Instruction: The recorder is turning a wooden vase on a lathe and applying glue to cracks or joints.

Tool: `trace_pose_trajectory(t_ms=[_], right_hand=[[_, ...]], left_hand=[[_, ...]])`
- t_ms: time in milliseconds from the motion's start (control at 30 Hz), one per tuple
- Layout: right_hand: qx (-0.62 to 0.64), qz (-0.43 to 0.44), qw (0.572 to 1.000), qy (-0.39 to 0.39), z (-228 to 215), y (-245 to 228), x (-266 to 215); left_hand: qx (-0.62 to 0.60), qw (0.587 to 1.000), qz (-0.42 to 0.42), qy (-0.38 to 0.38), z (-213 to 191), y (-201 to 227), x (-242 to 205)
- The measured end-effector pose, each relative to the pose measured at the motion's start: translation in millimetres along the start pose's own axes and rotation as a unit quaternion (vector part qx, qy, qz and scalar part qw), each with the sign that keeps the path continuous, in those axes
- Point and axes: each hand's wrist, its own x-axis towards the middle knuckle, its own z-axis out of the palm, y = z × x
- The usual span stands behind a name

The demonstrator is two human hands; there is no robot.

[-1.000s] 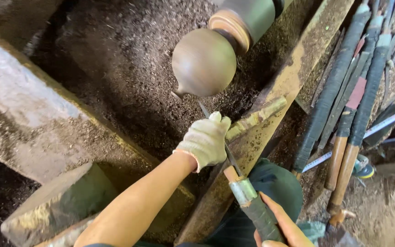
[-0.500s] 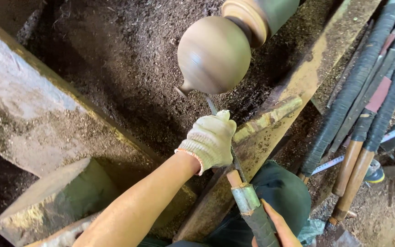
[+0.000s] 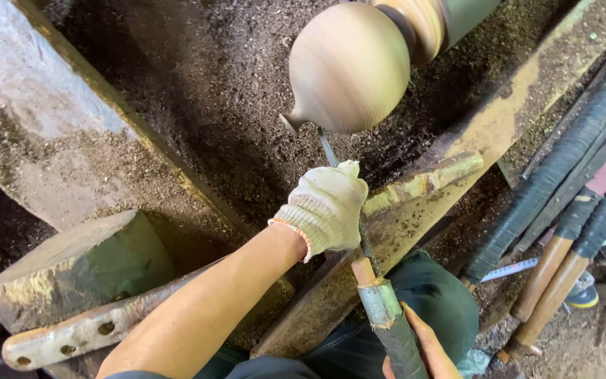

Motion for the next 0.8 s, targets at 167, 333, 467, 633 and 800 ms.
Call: trace_pose_trajectory(t_ms=[167,333,467,633,800], right_hand=[[-0.027,-0.016,0.999,0.039,3,-3,-12],[-0.052,-0.025,0.996,0.069,6,-10,-20],[-0.088,-0.01,0.993,0.079,23,-33,-27],[-0.109,0.012,0.992,0.065,34,-40,-38],[-0.099,0.07,0.99,0.073,51,-51,-40]], left_hand=[[-0.01,1.0,0.011,-0.006,-3,-2,1],[-0.028,0.999,0.044,0.004,2,-9,2],[-0.041,0.995,0.085,0.032,7,-16,4],[-0.064,0.99,0.116,0.052,7,-20,2],[-0.079,0.985,0.136,0.067,12,-24,6]])
